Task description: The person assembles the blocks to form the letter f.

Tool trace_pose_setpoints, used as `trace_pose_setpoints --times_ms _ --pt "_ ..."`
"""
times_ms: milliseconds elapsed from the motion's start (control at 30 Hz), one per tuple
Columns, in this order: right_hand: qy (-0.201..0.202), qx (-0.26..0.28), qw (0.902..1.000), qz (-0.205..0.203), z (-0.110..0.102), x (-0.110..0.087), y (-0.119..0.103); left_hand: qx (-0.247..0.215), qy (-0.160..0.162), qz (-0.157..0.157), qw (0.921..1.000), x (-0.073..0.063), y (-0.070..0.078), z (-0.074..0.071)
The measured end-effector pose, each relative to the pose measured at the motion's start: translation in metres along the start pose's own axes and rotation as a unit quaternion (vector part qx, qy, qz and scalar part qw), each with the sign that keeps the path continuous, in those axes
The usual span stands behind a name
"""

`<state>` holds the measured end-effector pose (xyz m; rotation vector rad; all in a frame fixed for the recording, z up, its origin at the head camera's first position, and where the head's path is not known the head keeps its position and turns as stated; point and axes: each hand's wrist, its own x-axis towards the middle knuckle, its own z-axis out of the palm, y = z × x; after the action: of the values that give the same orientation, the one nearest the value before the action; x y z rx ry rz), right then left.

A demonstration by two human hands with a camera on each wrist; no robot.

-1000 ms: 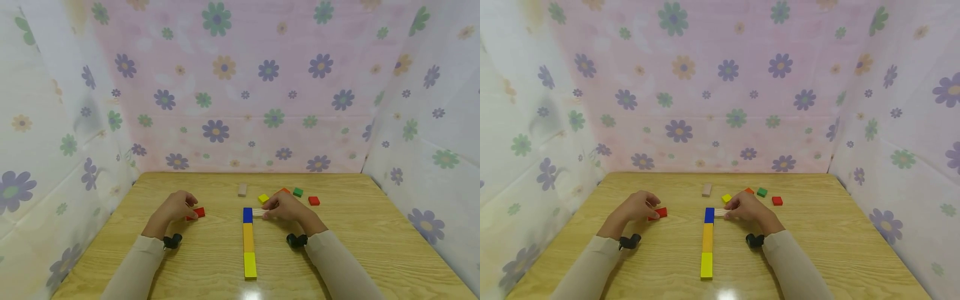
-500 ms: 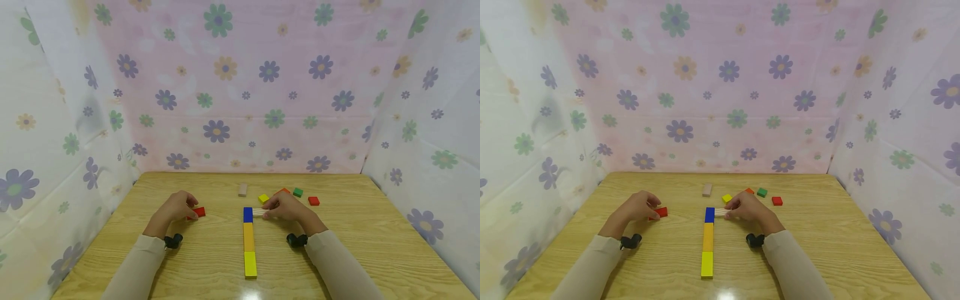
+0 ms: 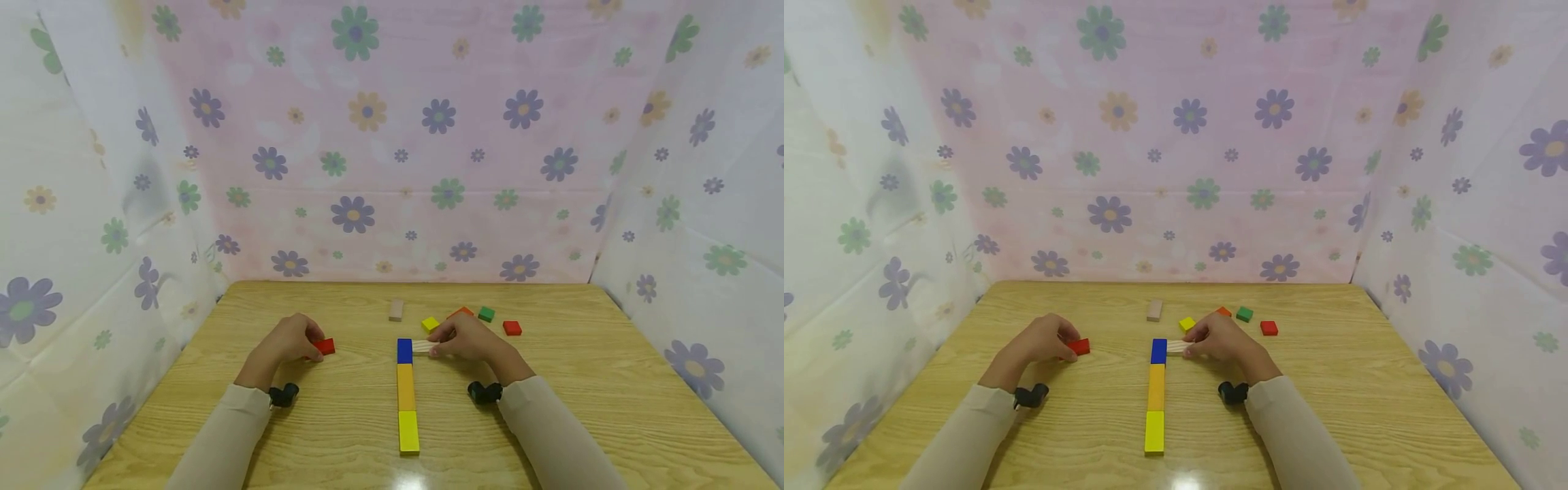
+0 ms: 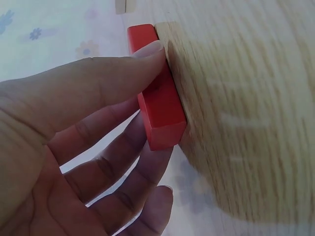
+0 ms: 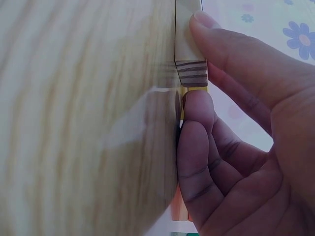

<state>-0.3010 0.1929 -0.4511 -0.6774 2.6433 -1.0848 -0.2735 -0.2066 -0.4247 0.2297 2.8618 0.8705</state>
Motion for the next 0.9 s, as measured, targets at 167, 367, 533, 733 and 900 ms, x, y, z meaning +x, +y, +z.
trace_pose_setpoints --times_ms 167,367,533,733,900 --pt "-0.002 0.004 1.0000 -0.001 0.0000 -0.0001 -0.0010 -0.001 -0.001 -0.003 1.0000 0.0005 0.0005 -0.0008" --pt "-0.001 -0.004 1.0000 -0.001 0.0000 -0.0007 -0.0013 0.004 0.002 0.002 1.0000 0.0009 0.0005 -0.0007" --pt "0.000 -0.005 1.0000 -0.001 -0.0008 -0.0008 -0.0016 -0.004 0.001 0.000 1.0000 0.0005 0.0022 -0.0012" --pt "-0.002 -0.003 1.0000 0.003 -0.0008 -0.0004 -0.0003 0.002 0.001 0.004 1.0000 0.0001 0.0063 -0.0020" --pt "-0.001 -0.003 1.0000 -0.005 0.0000 0.0007 0.0003 0.007 0.004 0.012 0.9999 0.0007 0.0090 -0.0013"
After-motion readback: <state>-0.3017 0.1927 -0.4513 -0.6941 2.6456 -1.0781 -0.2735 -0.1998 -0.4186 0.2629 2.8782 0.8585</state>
